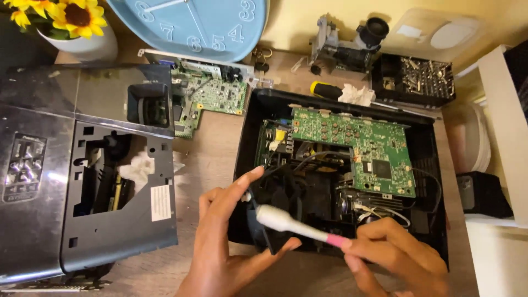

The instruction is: The person uses a toothbrush to clean a small black cooling fan and the interior of a disassembled electronic device. They brush the fan blades and housing, then brush the internal components and circuit boards inside the device casing.

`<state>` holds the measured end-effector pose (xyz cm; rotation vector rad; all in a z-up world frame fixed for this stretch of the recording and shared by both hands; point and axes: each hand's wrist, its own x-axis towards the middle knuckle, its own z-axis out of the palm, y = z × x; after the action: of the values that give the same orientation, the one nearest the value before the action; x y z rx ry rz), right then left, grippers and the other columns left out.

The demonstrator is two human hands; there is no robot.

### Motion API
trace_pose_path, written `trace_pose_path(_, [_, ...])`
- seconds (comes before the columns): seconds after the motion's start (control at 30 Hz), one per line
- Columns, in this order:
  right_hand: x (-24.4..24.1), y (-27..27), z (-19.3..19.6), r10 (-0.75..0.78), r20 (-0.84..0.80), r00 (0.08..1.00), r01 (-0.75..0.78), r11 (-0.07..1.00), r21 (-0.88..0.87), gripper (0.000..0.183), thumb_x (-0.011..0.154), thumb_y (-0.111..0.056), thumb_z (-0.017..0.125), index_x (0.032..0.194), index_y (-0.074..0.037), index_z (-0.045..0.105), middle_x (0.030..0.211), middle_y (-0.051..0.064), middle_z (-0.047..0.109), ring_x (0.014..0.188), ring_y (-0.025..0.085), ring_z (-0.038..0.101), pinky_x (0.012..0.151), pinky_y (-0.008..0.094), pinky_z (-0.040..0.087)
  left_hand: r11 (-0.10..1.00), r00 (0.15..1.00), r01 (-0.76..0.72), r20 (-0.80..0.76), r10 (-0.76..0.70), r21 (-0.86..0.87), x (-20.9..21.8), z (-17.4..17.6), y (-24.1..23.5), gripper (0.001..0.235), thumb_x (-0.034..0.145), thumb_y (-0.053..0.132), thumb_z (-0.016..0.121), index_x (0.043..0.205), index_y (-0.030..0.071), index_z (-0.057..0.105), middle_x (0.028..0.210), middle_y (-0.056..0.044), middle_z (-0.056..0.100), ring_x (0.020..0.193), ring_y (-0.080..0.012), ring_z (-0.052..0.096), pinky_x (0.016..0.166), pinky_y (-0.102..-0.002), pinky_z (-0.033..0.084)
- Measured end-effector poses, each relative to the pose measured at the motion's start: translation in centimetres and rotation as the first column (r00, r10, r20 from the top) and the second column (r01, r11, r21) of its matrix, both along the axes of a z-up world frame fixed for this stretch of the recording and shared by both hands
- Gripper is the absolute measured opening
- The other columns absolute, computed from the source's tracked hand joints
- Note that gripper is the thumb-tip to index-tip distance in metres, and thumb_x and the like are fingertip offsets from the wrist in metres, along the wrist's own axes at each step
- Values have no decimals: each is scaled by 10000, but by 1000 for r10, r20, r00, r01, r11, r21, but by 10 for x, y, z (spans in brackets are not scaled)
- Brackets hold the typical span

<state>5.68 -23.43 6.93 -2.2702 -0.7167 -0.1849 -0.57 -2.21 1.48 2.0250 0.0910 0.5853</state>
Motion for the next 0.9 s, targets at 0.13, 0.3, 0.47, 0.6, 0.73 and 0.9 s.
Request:
trace_pose_path(0.13, [1,-12,-19,110,17,994,-110,993,49,166,890,-114,671,1020,-192,740,725,21,643,509,104,490,534,210,379,999,1000,-19,-13,19,-29,0,-2,-2,1001,724,368,966,1522,114,416,1542,-34,575,1101,-207,548,1008,-352,434])
trace_pose_path(0.3, [14,-8,-12,190,174,966,-194,981,8,251,892,-38,617,1020,-181,779,703,-9,634,476,69,498,466,175,388,984,984,78,168,-51,-159,2,-8,1,1036,776,192,947,1572,88,292,1535,-202,547,1445,-310,549,1153,-401,528])
trace_pose_path(0.47, [21,-6,-17,239,337,911,-253,967,-2,199,902,-92,604,983,-165,770,660,22,618,472,98,505,464,208,411,934,985,100,166,-44,-342,2,-11,-4,1072,678,87,970,1538,84,330,1533,-251,530,1448,-328,569,1170,-399,543])
trace_pose_path(0.6, [26,-14,-17,189,279,941,-206,978,31,156,900,-152,625,970,-140,764,670,1,651,460,60,548,429,187,430,919,983,107,180,-40,-380,1,-12,-8,1059,691,68,954,1543,73,326,1554,-268,508,1460,-325,550,1151,-376,510])
trace_pose_path(0.73, [29,-16,-14,253,213,944,-268,963,41,181,922,-176,596,962,-106,758,695,12,677,507,87,578,453,193,443,924,985,103,167,-43,-368,1,-10,-7,1070,671,63,958,1537,69,329,1552,-258,509,1453,-317,552,1176,-388,507])
trace_pose_path(0.9, [31,-20,-8,308,125,943,-312,950,10,233,924,-111,627,1114,-117,761,751,9,664,593,107,603,534,210,488,934,979,104,201,-36,-342,1,-14,-8,1076,670,61,964,1539,88,330,1558,-260,503,1445,-330,567,1176,-385,516])
